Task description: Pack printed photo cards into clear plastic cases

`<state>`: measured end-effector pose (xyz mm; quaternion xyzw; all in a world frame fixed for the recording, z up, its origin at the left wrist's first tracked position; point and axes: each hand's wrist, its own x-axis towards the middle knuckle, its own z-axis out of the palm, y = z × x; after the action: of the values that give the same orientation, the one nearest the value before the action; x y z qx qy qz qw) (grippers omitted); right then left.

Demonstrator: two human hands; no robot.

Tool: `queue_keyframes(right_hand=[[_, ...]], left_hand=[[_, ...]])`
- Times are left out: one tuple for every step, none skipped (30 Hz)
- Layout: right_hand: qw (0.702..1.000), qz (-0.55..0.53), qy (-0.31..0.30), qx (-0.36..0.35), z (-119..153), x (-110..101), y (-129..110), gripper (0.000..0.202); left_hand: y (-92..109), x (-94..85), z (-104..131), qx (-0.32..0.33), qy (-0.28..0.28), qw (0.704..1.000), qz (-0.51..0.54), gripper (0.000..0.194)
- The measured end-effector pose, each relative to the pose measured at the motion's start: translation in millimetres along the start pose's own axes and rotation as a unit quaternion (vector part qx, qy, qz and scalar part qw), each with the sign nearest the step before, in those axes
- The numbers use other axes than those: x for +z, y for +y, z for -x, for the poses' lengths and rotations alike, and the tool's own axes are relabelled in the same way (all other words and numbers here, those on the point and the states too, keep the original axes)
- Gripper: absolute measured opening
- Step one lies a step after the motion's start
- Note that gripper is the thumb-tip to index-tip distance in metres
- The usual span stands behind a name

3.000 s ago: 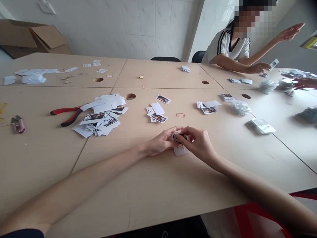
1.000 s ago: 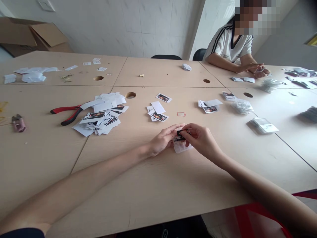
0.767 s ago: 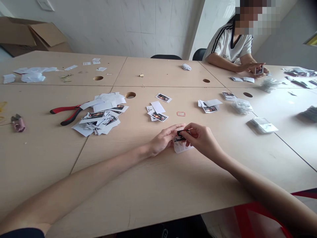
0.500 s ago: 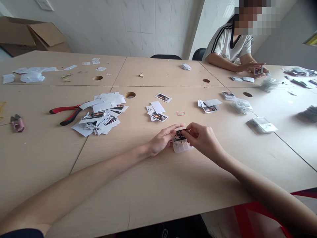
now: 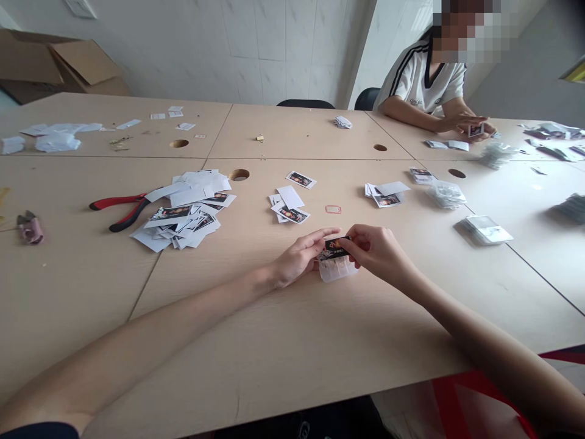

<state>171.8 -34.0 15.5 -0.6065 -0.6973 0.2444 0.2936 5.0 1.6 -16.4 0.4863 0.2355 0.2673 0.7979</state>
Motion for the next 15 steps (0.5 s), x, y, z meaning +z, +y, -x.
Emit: queue_keyframes(right_hand=[[1.0, 0.011, 0.004, -0.002, -0.3, 0.0, -0.2, 0.023], [1.0, 0.022, 0.007, -0.002, -0.6, 0.0, -0.6, 0.023], [0.999, 0.033, 0.009, -0.002, -0.8, -0.2, -1.3, 0.023], [0.999, 0.042, 0.011, -0.003, -0.8, -0.5, -2.3, 0.023], [0.999, 0.048, 0.012, -0.003, -0.9, -0.8, -3.3, 0.023], [0.999, 0.053, 0.013, -0.003, -0.9, -1.0, -4.3, 0.023], [0.998, 0.056, 0.013, -0.003, -0.9, -1.2, -5.2, 0.023], [0.998, 0.057, 0.014, -0.003, -0.9, -1.2, -5.9, 0.023], [0.998, 0.059, 0.015, -0.004, -0.9, -1.2, -6.4, 0.023], [0.998, 0.062, 0.016, -0.004, -1.0, -1.0, -6.5, 0.023], [0.998, 0.063, 0.017, -0.005, -1.0, -0.9, -6.4, 0.023], [0.998, 0.064, 0.018, -0.006, -1.0, -0.6, -6.1, 0.023], [0.998, 0.065, 0.019, -0.006, -1.0, -0.4, -5.7, 0.023], [0.998, 0.064, 0.019, -0.006, -1.0, -0.2, -5.2, 0.022], [0.998, 0.063, 0.019, -0.005, -0.9, -0.1, -4.8, 0.022]], left_hand=[[-0.2, -0.1, -0.1, 0.002, -0.003, 1.0, 0.001, 0.039], [-0.4, -0.2, -0.2, 0.004, -0.007, 1.0, 0.002, 0.038], [-0.6, -0.3, -0.4, 0.006, -0.01, 1.0, 0.002, 0.038], [-0.9, -0.4, -0.5, 0.007, -0.011, 1.0, 0.003, 0.038], [-1.2, -0.5, -0.6, 0.007, -0.012, 1.0, 0.004, 0.038], [-1.4, -0.5, -0.6, 0.007, -0.012, 1.0, 0.004, 0.037], [-1.5, -0.5, -0.7, 0.007, -0.011, 1.0, 0.006, 0.037], [-1.6, -0.4, -0.7, 0.007, -0.009, 1.0, 0.007, 0.037], [-1.6, -0.2, -0.8, 0.006, -0.008, 1.0, 0.008, 0.037], [-1.5, -0.1, -0.8, 0.005, -0.007, 1.0, 0.008, 0.037], [-1.3, 0.0, -0.8, 0.004, -0.007, 1.0, 0.008, 0.038], [-1.2, 0.1, -0.8, 0.003, -0.007, 1.0, 0.007, 0.038], [-1.1, 0.1, -0.9, 0.003, -0.007, 1.0, 0.005, 0.039], [-1.1, 0.1, -1.0, 0.003, -0.006, 1.0, 0.003, 0.039], [-1.1, 0.0, -1.1, 0.003, -0.005, 1.0, 0.0, 0.039]])
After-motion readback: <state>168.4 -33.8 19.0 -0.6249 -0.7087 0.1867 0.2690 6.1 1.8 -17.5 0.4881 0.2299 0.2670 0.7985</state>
